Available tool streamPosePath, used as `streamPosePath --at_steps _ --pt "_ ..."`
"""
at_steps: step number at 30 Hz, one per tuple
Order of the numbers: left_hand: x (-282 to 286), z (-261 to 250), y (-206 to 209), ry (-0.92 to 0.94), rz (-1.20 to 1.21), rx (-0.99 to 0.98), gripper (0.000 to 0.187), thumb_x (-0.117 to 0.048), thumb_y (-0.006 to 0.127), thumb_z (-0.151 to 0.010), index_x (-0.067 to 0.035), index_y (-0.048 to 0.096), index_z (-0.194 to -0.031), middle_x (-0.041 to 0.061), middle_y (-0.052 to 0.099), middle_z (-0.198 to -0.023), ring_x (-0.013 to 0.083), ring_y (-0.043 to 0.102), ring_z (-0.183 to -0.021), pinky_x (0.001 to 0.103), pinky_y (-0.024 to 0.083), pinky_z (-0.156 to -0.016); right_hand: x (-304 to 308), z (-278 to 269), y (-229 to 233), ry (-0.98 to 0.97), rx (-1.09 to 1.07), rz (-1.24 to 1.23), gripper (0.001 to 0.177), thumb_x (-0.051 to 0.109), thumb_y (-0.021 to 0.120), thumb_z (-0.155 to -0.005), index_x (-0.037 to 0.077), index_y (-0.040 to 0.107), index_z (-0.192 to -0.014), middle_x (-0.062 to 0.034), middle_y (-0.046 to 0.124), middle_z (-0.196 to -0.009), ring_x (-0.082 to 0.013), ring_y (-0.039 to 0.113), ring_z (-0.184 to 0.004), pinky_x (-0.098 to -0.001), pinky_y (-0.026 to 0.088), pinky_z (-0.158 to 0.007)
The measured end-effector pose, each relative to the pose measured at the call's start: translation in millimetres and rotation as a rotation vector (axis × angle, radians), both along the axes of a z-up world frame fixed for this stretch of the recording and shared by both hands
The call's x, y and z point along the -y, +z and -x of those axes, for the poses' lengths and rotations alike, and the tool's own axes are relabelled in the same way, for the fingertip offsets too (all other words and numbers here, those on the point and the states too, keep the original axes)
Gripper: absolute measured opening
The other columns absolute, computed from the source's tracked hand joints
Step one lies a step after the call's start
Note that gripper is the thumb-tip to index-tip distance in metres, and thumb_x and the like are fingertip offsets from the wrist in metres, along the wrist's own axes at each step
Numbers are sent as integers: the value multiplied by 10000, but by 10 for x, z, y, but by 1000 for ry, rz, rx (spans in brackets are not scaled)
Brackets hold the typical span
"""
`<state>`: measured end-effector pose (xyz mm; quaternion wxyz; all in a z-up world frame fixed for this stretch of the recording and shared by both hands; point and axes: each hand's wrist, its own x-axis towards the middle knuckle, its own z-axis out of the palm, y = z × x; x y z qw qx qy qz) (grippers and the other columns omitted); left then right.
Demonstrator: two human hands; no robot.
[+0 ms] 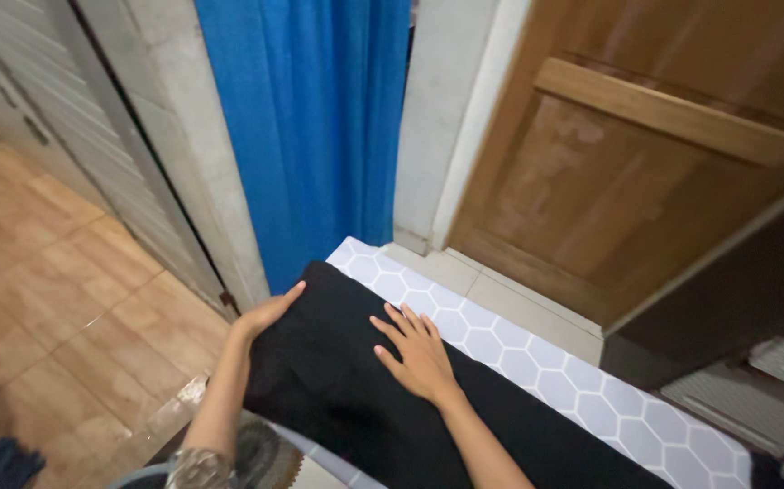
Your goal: The person folds a black t-shirt and a navy blue t-shirt on a hexagonal-patterned ironing board. They smooth the fabric, fold the sleeves and sides, and stack the finished shirts on the board.
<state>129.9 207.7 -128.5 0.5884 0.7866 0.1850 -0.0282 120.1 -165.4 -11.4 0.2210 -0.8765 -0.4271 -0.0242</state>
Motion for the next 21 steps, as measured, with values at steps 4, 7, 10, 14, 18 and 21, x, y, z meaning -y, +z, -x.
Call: streamPosePath --at_steps 4,7,10,14,18,21 --pt "106 488 167 191 -354 392 634 -454 663 -925 -39 562 -1393 182 615 -1371 304 583 -1263 370 435 -1086 -6 -58 -55 9 67 -111 498 352 638 -942 196 593 -1413 -76 500 -1539 -297 384 -1460 -485 242 -1180" --pt "384 1026 531 258 -501 523 391 -289 781 -842 -125 696 -1187 118 673 -1135 288 623 -1089 383 480 -987 -9 -47 7 7 119 -249 458 276 677 -922 133 616 -1352 -89 578 -1454 -292 473 -1401 -467 294 -1166" --pt "702 1534 832 168 -569 639 340 -198 802 -748 -131 715 -1070 106 637 -1029 309 583 -1054 411 465 -950 -23 145 164 1 148 -360 434 219 710 -905 139 650 -1327 -62 635 -1413 -290 497 -1406 -461 305 -1171" --pt "899 1822 1025 143 -749 516 435 -235 828 -597 -128 714 -1003 81 644 -936 317 569 -1017 435 453 -887 -182 631 411 285 116 -290 586 199 757 -757 137 640 -1328 -64 643 -1375 -277 514 -1382 -519 273 -1174" --pt "906 1938 1005 130 -805 401 453 -324 875 -603 -116 705 -968 72 650 -879 323 570 -1031 474 417 -905 -259 845 593 435 29 -158 694 238 833 -672 116 629 -1325 -91 631 -1320 -278 522 -1304 -611 203 -1140" --pt "921 1996 991 121 -806 513 436 -303 884 -604 -98 690 -935 73 656 -908 337 568 -1024 485 408 -908 -236 782 660 493 -50 -154 635 252 865 -635 98 664 -1217 -82 651 -1222 -264 546 -1239 -637 177 -1118"
